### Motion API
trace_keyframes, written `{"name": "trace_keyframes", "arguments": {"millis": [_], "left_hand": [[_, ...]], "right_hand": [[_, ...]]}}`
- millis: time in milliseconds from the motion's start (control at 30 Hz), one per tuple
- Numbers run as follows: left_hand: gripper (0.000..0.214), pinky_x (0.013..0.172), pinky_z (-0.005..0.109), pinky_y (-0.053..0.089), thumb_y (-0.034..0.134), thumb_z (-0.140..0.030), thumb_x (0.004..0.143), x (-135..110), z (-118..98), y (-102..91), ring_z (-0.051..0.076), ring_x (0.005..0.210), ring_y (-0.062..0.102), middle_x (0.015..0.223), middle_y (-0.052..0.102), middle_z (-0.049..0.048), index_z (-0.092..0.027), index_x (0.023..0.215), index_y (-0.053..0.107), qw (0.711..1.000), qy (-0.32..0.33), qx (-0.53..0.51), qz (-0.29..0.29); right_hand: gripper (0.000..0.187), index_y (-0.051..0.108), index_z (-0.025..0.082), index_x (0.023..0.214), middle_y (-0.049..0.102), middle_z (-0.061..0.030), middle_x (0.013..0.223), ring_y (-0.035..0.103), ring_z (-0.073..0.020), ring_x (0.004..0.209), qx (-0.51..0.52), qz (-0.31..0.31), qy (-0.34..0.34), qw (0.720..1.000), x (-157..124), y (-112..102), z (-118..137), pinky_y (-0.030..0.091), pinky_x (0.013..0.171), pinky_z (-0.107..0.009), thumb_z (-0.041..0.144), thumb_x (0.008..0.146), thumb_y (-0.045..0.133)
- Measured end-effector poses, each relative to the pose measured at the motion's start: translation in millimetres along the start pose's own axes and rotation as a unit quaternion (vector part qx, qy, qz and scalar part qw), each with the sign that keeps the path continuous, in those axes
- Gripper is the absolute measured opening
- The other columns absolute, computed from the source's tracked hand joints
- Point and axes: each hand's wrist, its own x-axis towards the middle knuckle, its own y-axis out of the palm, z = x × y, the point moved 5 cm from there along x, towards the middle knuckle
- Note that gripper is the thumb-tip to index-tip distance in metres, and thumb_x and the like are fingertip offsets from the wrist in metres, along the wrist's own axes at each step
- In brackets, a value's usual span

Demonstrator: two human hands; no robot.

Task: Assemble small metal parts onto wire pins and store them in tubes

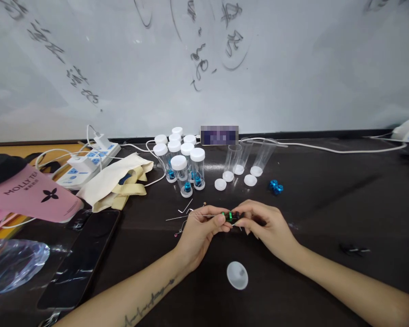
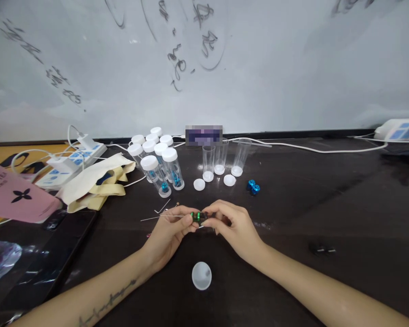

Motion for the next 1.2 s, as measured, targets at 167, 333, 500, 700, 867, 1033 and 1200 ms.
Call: {"name": "trace_keyframes", "arguments": {"millis": [167,333,500,700,867,1033,1200], "left_hand": [[0.021,0.067,0.020,0.054,0.084,-0.023,0.066,-0.8,0.1,-0.7,0.010,0.062,0.066,0.070,0.072,0.0050,-0.011,0.081,0.075,1.000,-0.008,0.000,-0.005],[0.018,0.067,0.018,0.053,0.083,-0.022,0.068,-0.4,-0.2,0.5,0.008,0.062,0.065,0.071,0.072,0.0039,-0.011,0.081,0.075,1.000,-0.003,-0.001,-0.002],[0.017,0.070,0.020,0.053,0.081,-0.023,0.071,-0.5,-0.1,0.9,0.009,0.065,0.066,0.073,0.072,0.0038,-0.012,0.082,0.073,1.000,0.006,0.001,-0.002],[0.020,0.071,0.021,0.053,0.082,-0.024,0.069,-1.9,-0.5,0.4,0.010,0.064,0.065,0.069,0.071,0.0039,-0.012,0.081,0.073,1.000,0.004,0.009,-0.011],[0.018,0.070,0.021,0.053,0.081,-0.023,0.071,-1.4,-0.7,1.0,0.009,0.063,0.065,0.070,0.072,0.0042,-0.011,0.082,0.073,1.000,0.001,0.010,-0.008],[0.016,0.071,0.020,0.052,0.080,-0.021,0.072,-0.8,-0.7,1.1,0.009,0.064,0.066,0.071,0.072,0.0037,-0.012,0.083,0.074,1.000,0.004,0.010,0.000],[0.016,0.070,0.019,0.052,0.081,-0.021,0.071,-1.0,-0.4,0.5,0.009,0.065,0.066,0.072,0.072,0.0034,-0.012,0.082,0.074,1.000,0.002,0.008,0.003]], "right_hand": [[0.019,0.068,0.017,0.089,0.056,0.0031,0.058,0.050,-0.0095,0.046,-0.010,0.010,0.009,1.000,1.0,1.8,-1.0,0.040,0.048,-0.023,0.035,0.090,0.064],[0.018,0.067,0.017,0.089,0.058,0.0021,0.062,0.051,-0.0096,0.049,-0.009,0.021,0.021,1.000,-0.2,2.7,-4.0,0.040,0.047,-0.023,0.035,0.091,0.062],[0.018,0.068,0.018,0.096,0.054,0.0035,0.058,0.048,-0.0093,0.045,-0.012,0.020,0.026,0.999,-0.7,1.6,-5.4,0.039,0.044,-0.022,0.035,0.091,0.063],[0.016,0.066,0.019,0.100,0.054,0.0032,0.061,0.052,-0.0110,0.050,-0.018,0.012,0.008,1.000,-0.4,1.5,-4.4,0.042,0.048,-0.023,0.032,0.090,0.064],[0.015,0.067,0.018,0.097,0.054,0.0045,0.057,0.050,-0.0103,0.047,-0.019,0.010,0.010,1.000,0.1,1.4,-3.7,0.040,0.049,-0.024,0.031,0.089,0.065],[0.018,0.070,0.017,0.094,0.053,0.0050,0.052,0.047,-0.0097,0.044,-0.016,0.011,0.026,0.999,1.6,0.8,-3.0,0.038,0.047,-0.024,0.033,0.089,0.065],[0.019,0.071,0.017,0.093,0.059,0.0025,0.058,0.049,-0.0095,0.045,-0.009,0.027,0.047,0.999,1.8,2.8,-6.2,0.037,0.044,-0.022,0.034,0.090,0.063]]}}
